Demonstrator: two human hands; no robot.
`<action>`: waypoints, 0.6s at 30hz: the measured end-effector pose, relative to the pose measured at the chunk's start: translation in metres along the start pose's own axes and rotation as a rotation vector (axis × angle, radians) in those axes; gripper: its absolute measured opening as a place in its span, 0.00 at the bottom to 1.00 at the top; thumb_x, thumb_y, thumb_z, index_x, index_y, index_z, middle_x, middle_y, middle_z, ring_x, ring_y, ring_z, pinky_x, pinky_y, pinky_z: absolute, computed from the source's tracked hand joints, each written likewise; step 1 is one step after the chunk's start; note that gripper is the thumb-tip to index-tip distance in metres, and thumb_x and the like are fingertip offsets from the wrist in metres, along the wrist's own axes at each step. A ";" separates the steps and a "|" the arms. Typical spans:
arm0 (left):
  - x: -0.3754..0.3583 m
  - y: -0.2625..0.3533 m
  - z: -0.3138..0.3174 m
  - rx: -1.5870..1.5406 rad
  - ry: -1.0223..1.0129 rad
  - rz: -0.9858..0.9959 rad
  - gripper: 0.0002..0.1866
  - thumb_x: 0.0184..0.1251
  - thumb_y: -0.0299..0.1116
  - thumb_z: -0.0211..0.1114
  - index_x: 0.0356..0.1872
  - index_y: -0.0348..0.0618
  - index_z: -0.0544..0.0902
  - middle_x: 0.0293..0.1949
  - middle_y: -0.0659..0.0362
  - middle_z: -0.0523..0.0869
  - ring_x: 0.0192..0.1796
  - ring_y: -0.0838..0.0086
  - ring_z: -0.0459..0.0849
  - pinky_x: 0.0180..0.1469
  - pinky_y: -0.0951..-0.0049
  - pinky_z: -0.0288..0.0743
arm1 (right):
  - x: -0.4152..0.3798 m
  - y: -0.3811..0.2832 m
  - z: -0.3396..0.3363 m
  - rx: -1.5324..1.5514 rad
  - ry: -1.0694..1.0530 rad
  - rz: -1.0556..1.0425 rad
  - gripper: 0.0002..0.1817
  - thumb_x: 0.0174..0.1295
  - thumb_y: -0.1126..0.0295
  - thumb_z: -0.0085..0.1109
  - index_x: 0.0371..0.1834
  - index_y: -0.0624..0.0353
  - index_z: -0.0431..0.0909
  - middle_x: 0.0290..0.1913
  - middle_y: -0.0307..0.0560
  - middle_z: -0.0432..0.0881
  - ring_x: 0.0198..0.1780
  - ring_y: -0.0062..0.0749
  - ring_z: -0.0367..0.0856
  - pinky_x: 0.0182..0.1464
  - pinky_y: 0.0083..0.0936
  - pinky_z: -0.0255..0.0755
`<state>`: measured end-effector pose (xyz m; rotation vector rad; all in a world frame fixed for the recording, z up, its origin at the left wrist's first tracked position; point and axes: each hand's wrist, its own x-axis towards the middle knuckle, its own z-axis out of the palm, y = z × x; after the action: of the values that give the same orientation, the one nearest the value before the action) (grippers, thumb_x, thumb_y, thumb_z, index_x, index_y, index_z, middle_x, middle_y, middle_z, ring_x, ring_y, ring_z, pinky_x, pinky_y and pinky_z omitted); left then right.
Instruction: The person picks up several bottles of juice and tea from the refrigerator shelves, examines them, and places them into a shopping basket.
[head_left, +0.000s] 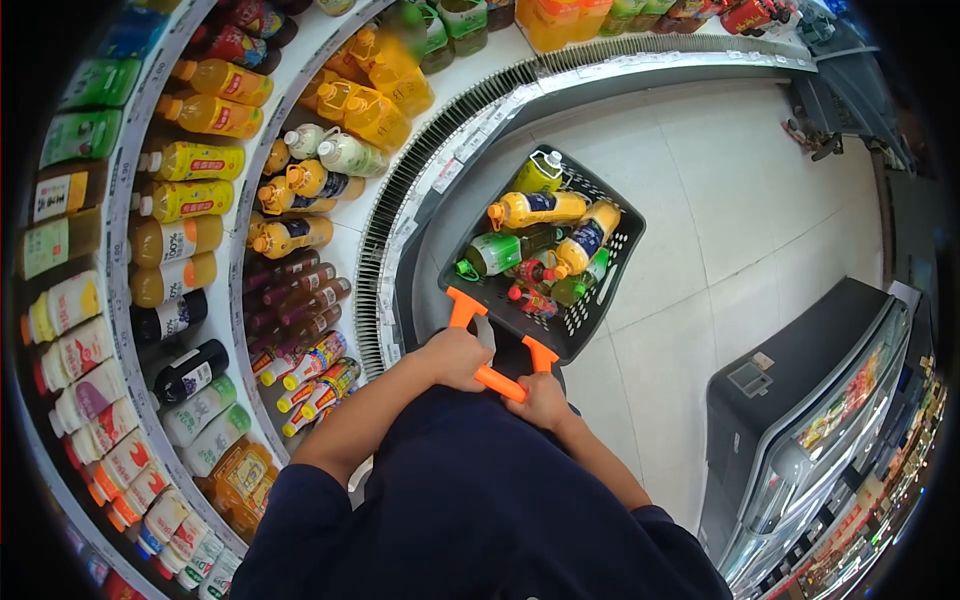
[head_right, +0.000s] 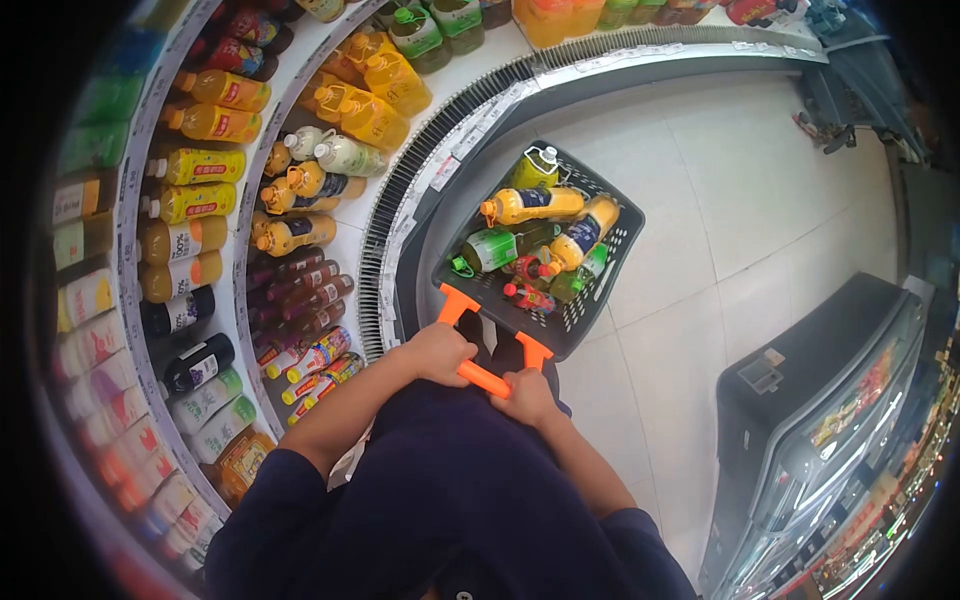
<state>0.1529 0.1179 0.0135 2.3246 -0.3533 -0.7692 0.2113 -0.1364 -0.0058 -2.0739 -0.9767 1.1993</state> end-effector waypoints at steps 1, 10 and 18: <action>0.002 0.000 -0.006 -0.103 -0.016 -0.014 0.20 0.53 0.49 0.73 0.34 0.42 0.86 0.26 0.52 0.87 0.33 0.56 0.89 0.38 0.56 0.81 | 0.001 0.003 -0.005 -0.001 -0.049 -0.040 0.25 0.54 0.47 0.71 0.24 0.62 0.82 0.24 0.59 0.82 0.30 0.58 0.83 0.37 0.48 0.77; 0.112 -0.132 0.003 -0.199 0.607 -0.647 0.26 0.66 0.43 0.70 0.62 0.42 0.78 0.53 0.48 0.83 0.50 0.53 0.87 0.52 0.55 0.81 | 0.068 0.040 -0.037 0.253 -0.010 0.304 0.23 0.66 0.50 0.67 0.32 0.64 0.86 0.28 0.53 0.86 0.33 0.42 0.87 0.40 0.35 0.79; 0.205 -0.206 -0.002 -0.007 0.346 -0.612 0.18 0.69 0.26 0.61 0.58 0.34 0.76 0.52 0.45 0.81 0.50 0.52 0.88 0.52 0.56 0.84 | 0.185 0.146 -0.016 0.457 0.377 0.574 0.21 0.68 0.56 0.66 0.47 0.68 0.84 0.37 0.52 0.90 0.38 0.36 0.89 0.46 0.31 0.80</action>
<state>0.3254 0.1845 -0.2103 2.5181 0.5349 -0.6114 0.3345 -0.0750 -0.1980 -2.1318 0.0812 1.0910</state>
